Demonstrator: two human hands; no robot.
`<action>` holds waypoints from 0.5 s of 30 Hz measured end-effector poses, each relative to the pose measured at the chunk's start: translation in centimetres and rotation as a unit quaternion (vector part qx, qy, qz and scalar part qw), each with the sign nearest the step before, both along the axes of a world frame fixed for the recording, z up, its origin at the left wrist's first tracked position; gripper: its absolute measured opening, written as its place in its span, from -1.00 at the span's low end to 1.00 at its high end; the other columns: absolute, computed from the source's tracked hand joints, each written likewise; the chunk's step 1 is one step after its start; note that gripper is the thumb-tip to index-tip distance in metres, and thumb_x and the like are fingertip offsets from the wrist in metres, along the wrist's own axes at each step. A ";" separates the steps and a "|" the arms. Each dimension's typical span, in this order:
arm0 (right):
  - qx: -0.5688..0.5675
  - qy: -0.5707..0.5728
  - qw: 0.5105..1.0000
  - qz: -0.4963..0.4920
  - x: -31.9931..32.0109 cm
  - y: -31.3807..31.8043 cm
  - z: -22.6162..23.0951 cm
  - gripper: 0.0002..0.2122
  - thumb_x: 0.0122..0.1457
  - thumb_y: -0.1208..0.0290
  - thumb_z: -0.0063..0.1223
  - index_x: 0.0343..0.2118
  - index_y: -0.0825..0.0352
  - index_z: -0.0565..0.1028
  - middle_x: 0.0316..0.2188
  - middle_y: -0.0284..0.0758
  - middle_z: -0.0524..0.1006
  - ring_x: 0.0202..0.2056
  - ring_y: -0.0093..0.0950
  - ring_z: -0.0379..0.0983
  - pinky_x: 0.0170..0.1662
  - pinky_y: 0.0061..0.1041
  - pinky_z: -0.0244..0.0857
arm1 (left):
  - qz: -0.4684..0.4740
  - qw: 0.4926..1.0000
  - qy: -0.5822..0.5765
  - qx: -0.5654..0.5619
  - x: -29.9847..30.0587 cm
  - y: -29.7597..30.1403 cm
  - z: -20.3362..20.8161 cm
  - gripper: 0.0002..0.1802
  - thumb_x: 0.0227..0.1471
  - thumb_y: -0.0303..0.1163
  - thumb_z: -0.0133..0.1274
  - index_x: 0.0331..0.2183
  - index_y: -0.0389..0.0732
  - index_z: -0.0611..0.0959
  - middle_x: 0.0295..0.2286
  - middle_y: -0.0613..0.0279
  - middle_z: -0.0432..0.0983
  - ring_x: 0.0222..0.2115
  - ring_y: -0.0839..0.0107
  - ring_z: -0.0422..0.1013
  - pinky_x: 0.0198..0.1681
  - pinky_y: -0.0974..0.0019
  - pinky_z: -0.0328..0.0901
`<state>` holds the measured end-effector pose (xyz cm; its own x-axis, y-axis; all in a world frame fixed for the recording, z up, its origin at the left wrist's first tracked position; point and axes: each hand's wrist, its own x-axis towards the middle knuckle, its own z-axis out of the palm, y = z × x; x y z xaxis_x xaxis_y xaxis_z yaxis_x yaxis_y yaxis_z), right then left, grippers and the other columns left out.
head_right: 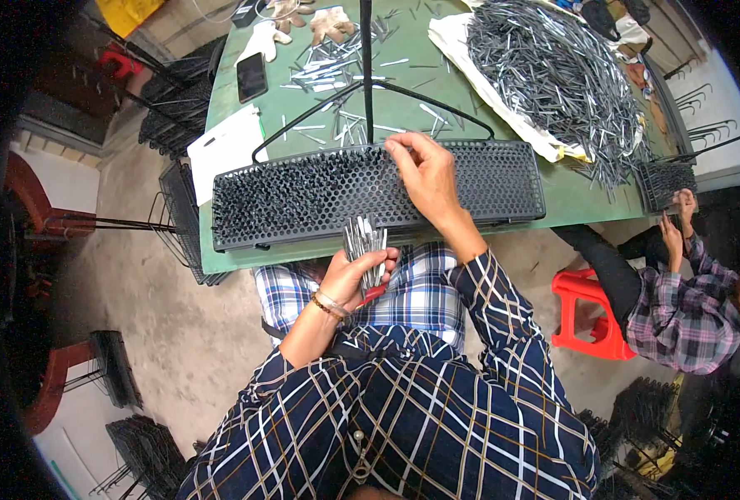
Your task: Assembling a metal mesh by manually inserting small metal rods into a perforated frame.
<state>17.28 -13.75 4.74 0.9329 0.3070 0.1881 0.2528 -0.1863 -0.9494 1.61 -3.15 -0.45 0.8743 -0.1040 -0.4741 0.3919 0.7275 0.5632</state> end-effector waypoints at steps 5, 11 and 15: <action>-0.061 -0.169 0.984 -0.023 2.6 0.5 -1.4 -0.88 0.10 0.44 0.09 -0.35 0.38 0.54 -0.51 -0.34 0.51 -0.60 -0.59 0.37 -0.53 -0.62 0.25 | 0.001 1.000 0.005 0.000 0.1 -0.2 0.2 -0.83 -0.01 -0.54 0.05 -0.29 -0.35 0.53 -0.39 0.11 0.54 -0.46 0.48 0.46 -0.46 0.47 0.41; -0.094 -0.251 0.963 0.005 2.1 0.8 -2.6 -0.89 0.06 0.46 0.12 -0.39 0.38 0.55 -0.46 -0.29 0.52 -0.51 -0.46 0.44 -0.45 -0.54 0.31 | 0.006 1.000 0.017 -0.004 -0.2 0.0 0.0 -0.77 -0.02 -0.53 0.08 -0.24 -0.33 0.51 -0.36 0.07 0.55 -0.43 0.42 0.49 -0.45 0.40 0.41; -0.139 -0.277 0.951 0.012 1.5 0.5 -3.4 -0.88 0.04 0.46 0.14 -0.36 0.35 0.57 -0.42 -0.32 0.50 -0.48 -0.49 0.44 -0.45 -0.58 0.31 | 0.001 1.000 0.011 -0.012 -0.2 0.1 0.1 -0.77 -0.01 -0.52 0.09 -0.25 -0.33 0.51 -0.36 0.09 0.55 -0.43 0.43 0.48 -0.46 0.43 0.40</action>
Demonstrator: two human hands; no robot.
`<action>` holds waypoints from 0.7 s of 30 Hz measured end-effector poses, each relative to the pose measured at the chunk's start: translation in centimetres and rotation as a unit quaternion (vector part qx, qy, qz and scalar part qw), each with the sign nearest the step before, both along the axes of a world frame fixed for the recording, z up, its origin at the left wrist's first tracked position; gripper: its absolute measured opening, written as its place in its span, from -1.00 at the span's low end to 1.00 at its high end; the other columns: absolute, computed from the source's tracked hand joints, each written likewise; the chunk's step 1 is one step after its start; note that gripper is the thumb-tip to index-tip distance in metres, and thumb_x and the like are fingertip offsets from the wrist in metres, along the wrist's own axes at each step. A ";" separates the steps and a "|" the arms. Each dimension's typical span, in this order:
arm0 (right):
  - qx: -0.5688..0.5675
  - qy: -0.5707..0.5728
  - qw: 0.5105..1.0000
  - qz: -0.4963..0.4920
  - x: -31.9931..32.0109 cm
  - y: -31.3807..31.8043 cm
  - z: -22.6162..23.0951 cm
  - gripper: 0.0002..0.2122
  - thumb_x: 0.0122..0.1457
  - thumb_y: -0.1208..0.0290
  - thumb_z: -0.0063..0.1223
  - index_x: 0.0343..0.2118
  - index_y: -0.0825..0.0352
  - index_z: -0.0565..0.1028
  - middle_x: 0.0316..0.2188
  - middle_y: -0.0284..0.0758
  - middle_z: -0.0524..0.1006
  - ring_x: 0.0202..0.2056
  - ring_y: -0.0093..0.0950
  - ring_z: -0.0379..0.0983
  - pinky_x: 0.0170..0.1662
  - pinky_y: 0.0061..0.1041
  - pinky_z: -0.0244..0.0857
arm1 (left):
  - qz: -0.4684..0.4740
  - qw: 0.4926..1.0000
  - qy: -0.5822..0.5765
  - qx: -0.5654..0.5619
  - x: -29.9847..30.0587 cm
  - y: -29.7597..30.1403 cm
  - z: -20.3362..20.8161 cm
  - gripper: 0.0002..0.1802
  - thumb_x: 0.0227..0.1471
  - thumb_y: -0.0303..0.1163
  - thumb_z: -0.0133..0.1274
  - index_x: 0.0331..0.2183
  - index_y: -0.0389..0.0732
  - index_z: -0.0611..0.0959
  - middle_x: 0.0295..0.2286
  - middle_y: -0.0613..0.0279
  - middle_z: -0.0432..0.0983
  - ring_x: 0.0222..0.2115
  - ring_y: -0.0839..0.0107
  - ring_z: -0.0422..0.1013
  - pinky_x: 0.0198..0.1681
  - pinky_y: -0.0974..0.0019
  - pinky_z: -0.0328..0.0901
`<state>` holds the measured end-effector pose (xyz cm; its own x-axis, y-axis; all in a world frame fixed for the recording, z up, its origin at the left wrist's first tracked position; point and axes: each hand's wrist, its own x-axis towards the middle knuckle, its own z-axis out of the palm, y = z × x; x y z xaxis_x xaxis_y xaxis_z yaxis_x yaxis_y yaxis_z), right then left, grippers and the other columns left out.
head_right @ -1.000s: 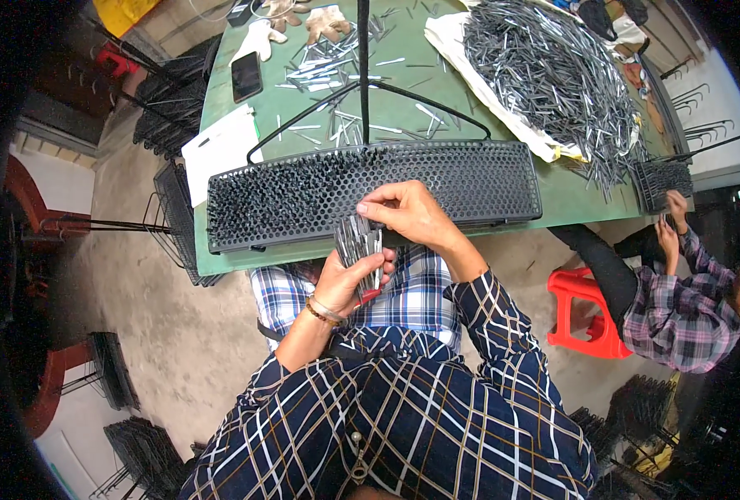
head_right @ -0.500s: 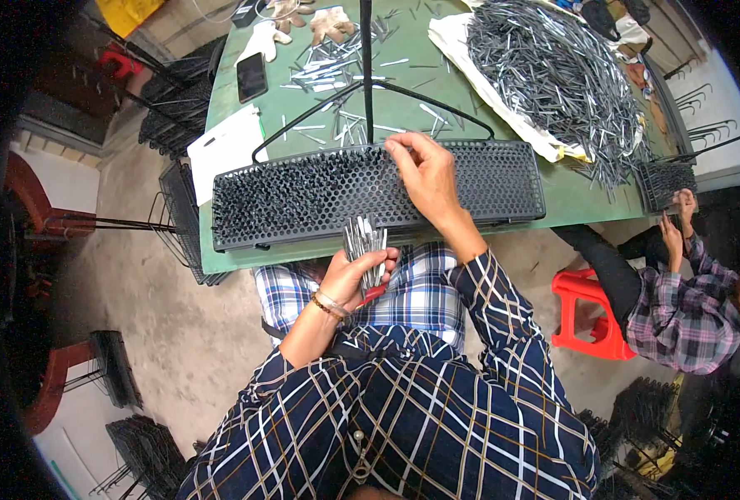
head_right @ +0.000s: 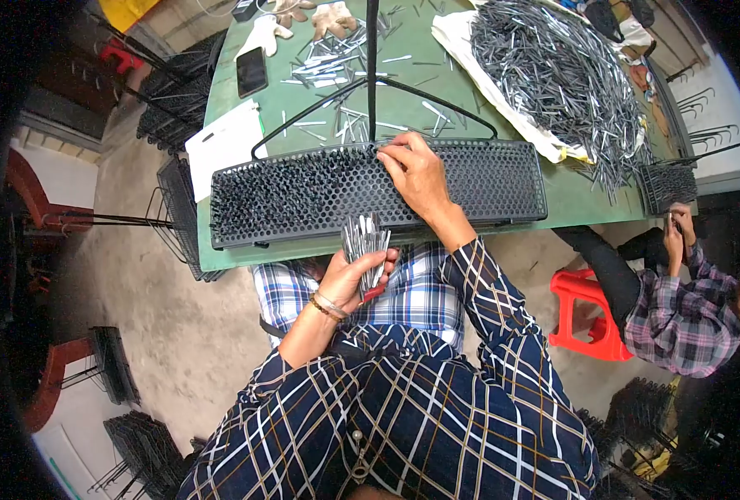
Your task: Assembling a metal mesh by manually inserting small metal rods into a perforated frame.
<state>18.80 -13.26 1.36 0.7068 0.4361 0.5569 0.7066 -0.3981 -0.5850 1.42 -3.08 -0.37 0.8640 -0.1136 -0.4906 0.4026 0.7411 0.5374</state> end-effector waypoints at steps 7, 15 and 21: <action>0.007 0.269 0.963 0.037 -1.8 -1.8 2.3 -0.80 0.07 0.34 0.14 -0.36 0.40 0.58 -0.46 -0.26 0.52 -0.46 -0.51 0.44 -0.42 -0.54 0.29 | 0.005 0.999 -0.017 0.028 0.0 -0.1 0.5 -0.76 0.00 -0.48 0.10 -0.23 -0.30 0.52 -0.36 0.14 0.55 -0.44 0.49 0.47 -0.47 0.47 0.38; -0.047 0.470 0.877 0.094 -4.8 -2.7 4.0 -0.75 0.09 0.26 0.15 -0.39 0.39 0.59 -0.69 -0.49 0.43 -0.64 -0.76 0.23 -0.62 -0.71 0.06 | 0.003 0.998 -0.051 0.047 0.2 -0.6 1.5 -0.78 0.02 -0.48 0.07 -0.22 -0.28 0.51 -0.36 0.15 0.55 -0.45 0.52 0.46 -0.47 0.49 0.37; 0.020 0.469 0.879 0.084 -4.9 -2.5 2.7 -0.76 0.10 0.29 0.12 -0.40 0.43 0.57 -0.69 -0.50 0.41 -0.67 -0.75 0.22 -0.62 -0.71 0.07 | 0.008 0.997 -0.046 0.055 -0.1 -0.7 1.4 -0.79 0.03 -0.49 0.06 -0.23 -0.30 0.52 -0.38 0.15 0.55 -0.46 0.52 0.45 -0.48 0.48 0.37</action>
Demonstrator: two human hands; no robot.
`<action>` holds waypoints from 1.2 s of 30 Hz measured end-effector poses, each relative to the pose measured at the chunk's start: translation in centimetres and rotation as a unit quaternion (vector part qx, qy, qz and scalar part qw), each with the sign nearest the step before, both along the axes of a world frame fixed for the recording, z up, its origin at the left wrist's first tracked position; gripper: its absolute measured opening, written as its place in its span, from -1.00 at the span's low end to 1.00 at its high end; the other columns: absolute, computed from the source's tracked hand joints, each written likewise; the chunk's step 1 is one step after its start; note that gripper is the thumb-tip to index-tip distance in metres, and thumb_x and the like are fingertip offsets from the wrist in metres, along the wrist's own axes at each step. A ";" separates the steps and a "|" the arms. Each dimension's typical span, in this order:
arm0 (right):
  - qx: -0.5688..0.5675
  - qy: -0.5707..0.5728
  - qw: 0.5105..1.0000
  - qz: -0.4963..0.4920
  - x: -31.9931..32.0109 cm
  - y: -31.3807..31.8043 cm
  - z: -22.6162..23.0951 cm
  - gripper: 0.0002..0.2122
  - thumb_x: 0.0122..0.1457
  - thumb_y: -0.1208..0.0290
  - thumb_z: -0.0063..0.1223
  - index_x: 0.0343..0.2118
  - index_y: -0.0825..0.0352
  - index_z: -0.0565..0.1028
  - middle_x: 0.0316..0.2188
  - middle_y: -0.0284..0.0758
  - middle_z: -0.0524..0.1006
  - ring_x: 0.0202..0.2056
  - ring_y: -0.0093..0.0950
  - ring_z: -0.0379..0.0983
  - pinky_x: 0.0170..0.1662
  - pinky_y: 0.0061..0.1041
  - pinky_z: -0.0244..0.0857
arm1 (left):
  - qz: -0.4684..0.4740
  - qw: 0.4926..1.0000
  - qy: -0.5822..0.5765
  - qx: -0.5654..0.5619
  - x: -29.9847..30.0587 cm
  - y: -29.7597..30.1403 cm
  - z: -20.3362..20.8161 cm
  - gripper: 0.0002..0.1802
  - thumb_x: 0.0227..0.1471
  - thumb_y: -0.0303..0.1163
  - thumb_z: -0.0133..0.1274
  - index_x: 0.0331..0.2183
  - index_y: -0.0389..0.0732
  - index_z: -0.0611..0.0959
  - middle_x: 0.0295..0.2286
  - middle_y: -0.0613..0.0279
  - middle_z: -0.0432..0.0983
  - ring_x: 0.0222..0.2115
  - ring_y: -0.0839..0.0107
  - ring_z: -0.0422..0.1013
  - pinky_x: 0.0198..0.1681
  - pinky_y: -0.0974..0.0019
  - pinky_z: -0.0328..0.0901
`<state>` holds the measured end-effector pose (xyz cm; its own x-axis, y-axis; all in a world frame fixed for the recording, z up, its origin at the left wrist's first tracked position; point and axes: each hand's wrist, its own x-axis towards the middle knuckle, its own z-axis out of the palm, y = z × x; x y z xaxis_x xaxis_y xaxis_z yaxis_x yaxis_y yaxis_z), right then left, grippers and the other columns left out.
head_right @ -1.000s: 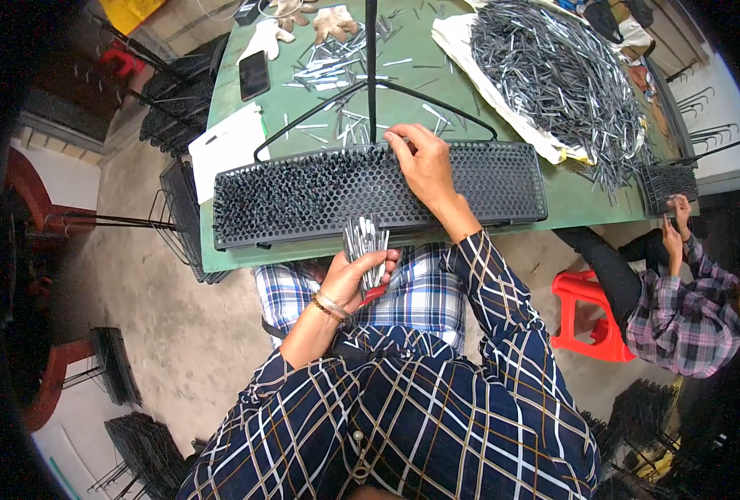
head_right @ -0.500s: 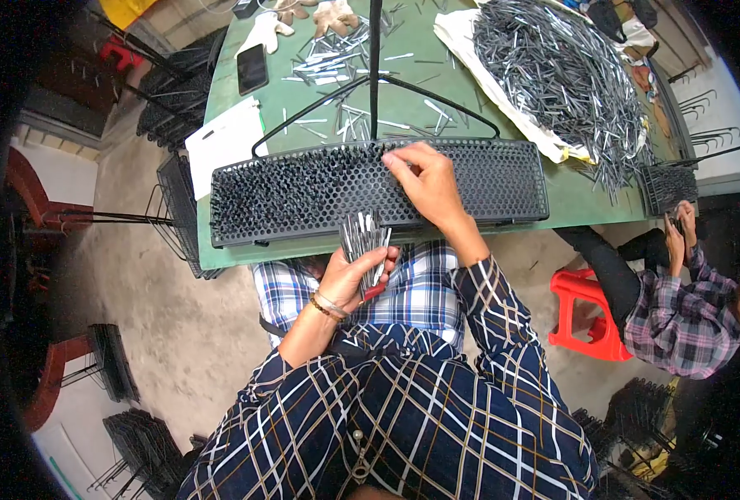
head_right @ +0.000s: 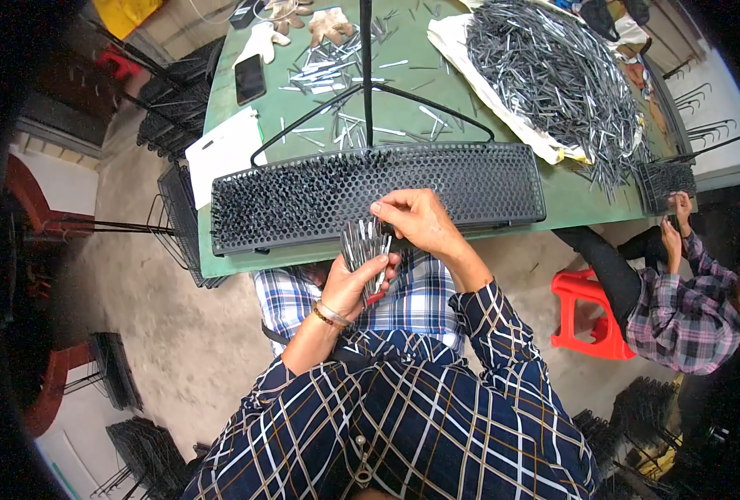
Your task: Assembling a metal mesh by manually inserting small metal rods into a perforated frame.
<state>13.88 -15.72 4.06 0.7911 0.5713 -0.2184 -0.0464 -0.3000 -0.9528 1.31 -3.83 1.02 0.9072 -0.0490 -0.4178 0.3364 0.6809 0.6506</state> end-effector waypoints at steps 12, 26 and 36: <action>0.071 -0.179 0.975 -0.112 3.4 3.6 0.3 -0.80 0.17 0.37 0.03 -0.28 0.39 0.56 -0.52 -0.45 0.49 -0.64 -0.74 0.28 -0.60 -0.74 0.15 | 0.027 0.998 0.045 -0.024 -0.2 0.2 -1.6 -0.83 -0.01 -0.52 0.10 -0.29 -0.31 0.55 -0.39 0.13 0.55 -0.44 0.47 0.47 -0.46 0.44 0.39; -0.028 -0.464 0.885 -0.025 3.7 4.8 -2.2 -0.84 0.07 0.41 0.11 -0.30 0.35 0.57 -0.42 -0.26 0.49 -0.43 -0.47 0.42 -0.34 -0.55 0.32 | 0.022 0.998 0.043 -0.051 -0.2 0.4 -0.7 -0.80 0.02 -0.51 0.05 -0.25 -0.35 0.52 -0.36 0.11 0.54 -0.41 0.44 0.48 -0.41 0.44 0.44; -0.073 -0.172 0.981 0.059 0.5 0.4 0.1 -0.71 0.04 0.22 0.17 -0.39 0.40 0.59 -0.55 -0.25 0.49 -0.55 -0.49 0.39 -0.46 -0.50 0.25 | 0.046 0.997 0.028 -0.057 0.1 0.6 -0.6 -0.77 0.02 -0.52 0.06 -0.22 -0.35 0.53 -0.32 0.05 0.53 -0.35 0.37 0.49 -0.38 0.36 0.45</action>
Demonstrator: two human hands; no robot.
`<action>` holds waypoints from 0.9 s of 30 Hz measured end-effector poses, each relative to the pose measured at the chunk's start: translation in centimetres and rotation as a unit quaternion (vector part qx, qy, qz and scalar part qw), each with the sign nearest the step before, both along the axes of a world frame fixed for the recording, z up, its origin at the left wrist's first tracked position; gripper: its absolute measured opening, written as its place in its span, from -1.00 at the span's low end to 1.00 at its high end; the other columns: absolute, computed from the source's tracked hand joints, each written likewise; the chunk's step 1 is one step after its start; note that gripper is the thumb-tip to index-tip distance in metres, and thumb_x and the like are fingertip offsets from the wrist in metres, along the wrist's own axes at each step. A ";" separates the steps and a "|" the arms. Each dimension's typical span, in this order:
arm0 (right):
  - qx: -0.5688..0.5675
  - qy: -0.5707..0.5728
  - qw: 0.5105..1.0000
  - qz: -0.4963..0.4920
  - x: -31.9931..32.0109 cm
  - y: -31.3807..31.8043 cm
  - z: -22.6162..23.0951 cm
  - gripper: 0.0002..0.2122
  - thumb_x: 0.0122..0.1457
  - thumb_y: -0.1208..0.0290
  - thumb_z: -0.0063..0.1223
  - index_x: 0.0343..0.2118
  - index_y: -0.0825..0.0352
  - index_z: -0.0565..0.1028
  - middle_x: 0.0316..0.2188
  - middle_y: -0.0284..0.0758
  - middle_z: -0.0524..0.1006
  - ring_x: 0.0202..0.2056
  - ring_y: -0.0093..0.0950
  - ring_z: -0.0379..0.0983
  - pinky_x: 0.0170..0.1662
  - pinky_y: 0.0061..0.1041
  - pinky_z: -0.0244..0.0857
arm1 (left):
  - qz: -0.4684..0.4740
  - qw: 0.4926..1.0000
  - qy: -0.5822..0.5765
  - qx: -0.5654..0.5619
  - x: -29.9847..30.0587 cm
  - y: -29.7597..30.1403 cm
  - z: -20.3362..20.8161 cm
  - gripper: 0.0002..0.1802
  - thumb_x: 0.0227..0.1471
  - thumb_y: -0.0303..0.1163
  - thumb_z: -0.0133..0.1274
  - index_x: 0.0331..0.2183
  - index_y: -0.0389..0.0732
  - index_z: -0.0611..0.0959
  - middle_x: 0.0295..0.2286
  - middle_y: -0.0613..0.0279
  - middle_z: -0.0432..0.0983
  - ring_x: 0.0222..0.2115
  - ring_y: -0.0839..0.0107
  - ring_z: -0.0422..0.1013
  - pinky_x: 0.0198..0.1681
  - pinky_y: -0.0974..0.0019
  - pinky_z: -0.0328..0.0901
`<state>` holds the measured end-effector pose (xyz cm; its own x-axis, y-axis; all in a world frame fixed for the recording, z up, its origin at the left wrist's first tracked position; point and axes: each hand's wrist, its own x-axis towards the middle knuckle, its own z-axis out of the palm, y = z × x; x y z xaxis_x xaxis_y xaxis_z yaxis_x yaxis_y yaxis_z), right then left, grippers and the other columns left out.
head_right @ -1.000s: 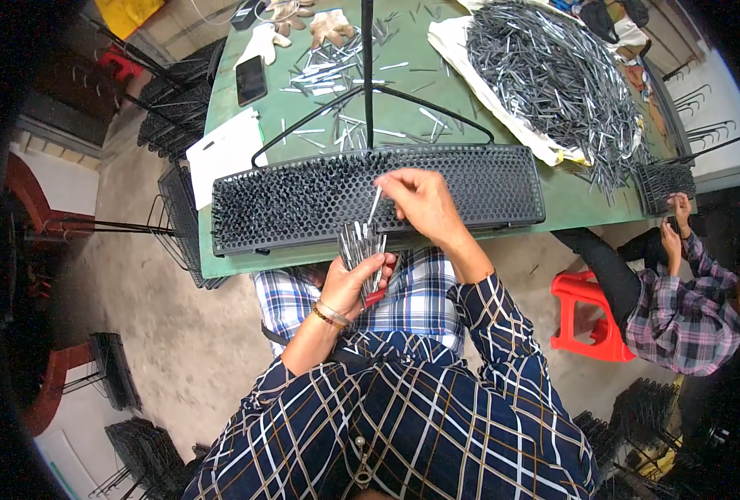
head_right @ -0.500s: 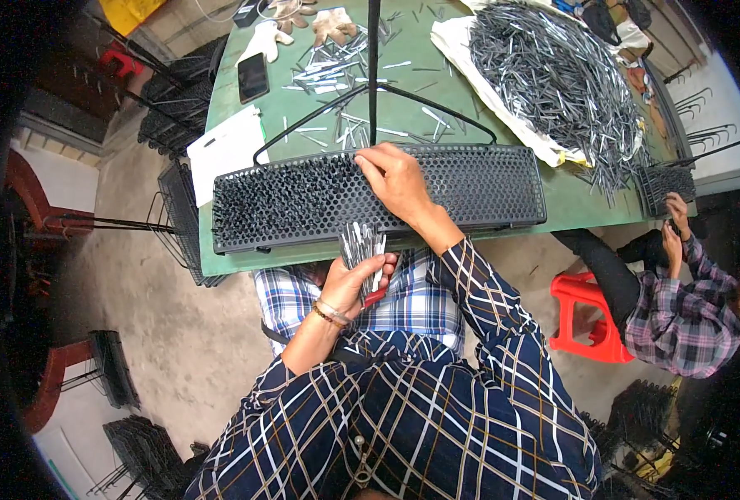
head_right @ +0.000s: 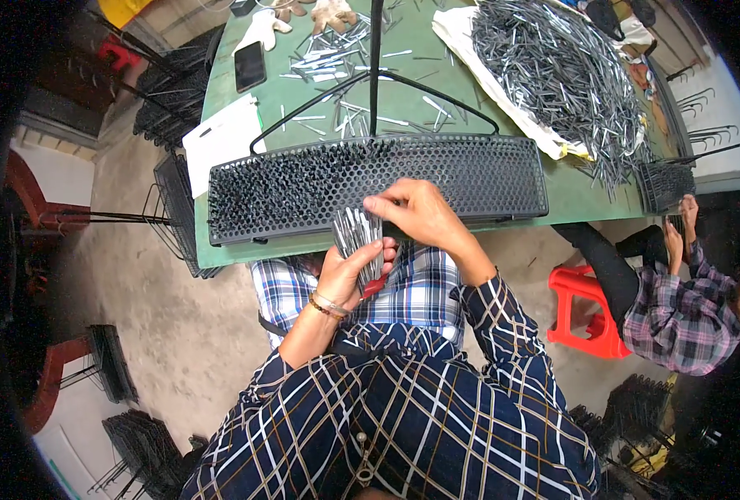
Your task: Assembling a metal mesh by manually inserting small metal rods into a perforated frame.
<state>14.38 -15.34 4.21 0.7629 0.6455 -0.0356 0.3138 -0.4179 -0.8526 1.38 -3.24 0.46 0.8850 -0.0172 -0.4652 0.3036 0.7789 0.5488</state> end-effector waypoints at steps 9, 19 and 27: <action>0.095 0.271 0.957 -0.042 -2.3 -1.0 0.0 -0.81 0.09 0.40 0.14 -0.34 0.45 0.57 -0.62 -0.43 0.50 -0.60 -0.74 0.34 -0.56 -0.74 0.21 | -0.005 1.000 -0.026 0.016 -0.2 -0.4 0.2 -0.69 0.00 -0.54 0.08 -0.15 -0.31 0.51 -0.29 0.12 0.53 -0.33 0.38 0.50 -0.35 0.39 0.46; 0.126 0.234 0.958 -0.105 -1.5 -1.1 -0.6 -0.80 0.11 0.37 0.12 -0.32 0.44 0.55 -0.55 -0.42 0.53 -0.62 -0.75 0.35 -0.59 -0.78 0.17 | -0.010 0.999 0.012 0.034 -0.3 -0.3 -0.1 -0.73 -0.03 -0.55 0.09 -0.20 -0.30 0.54 -0.32 0.13 0.55 -0.38 0.39 0.50 -0.43 0.43 0.43; 0.151 0.233 0.956 -0.098 -0.7 -1.0 -0.5 -0.80 0.11 0.38 0.11 -0.30 0.42 0.55 -0.54 -0.42 0.53 -0.63 -0.75 0.34 -0.59 -0.79 0.17 | -0.005 0.999 0.013 0.046 -0.1 -0.2 -0.4 -0.77 -0.03 -0.52 0.09 -0.24 -0.31 0.56 -0.36 0.13 0.56 -0.42 0.43 0.50 -0.46 0.43 0.39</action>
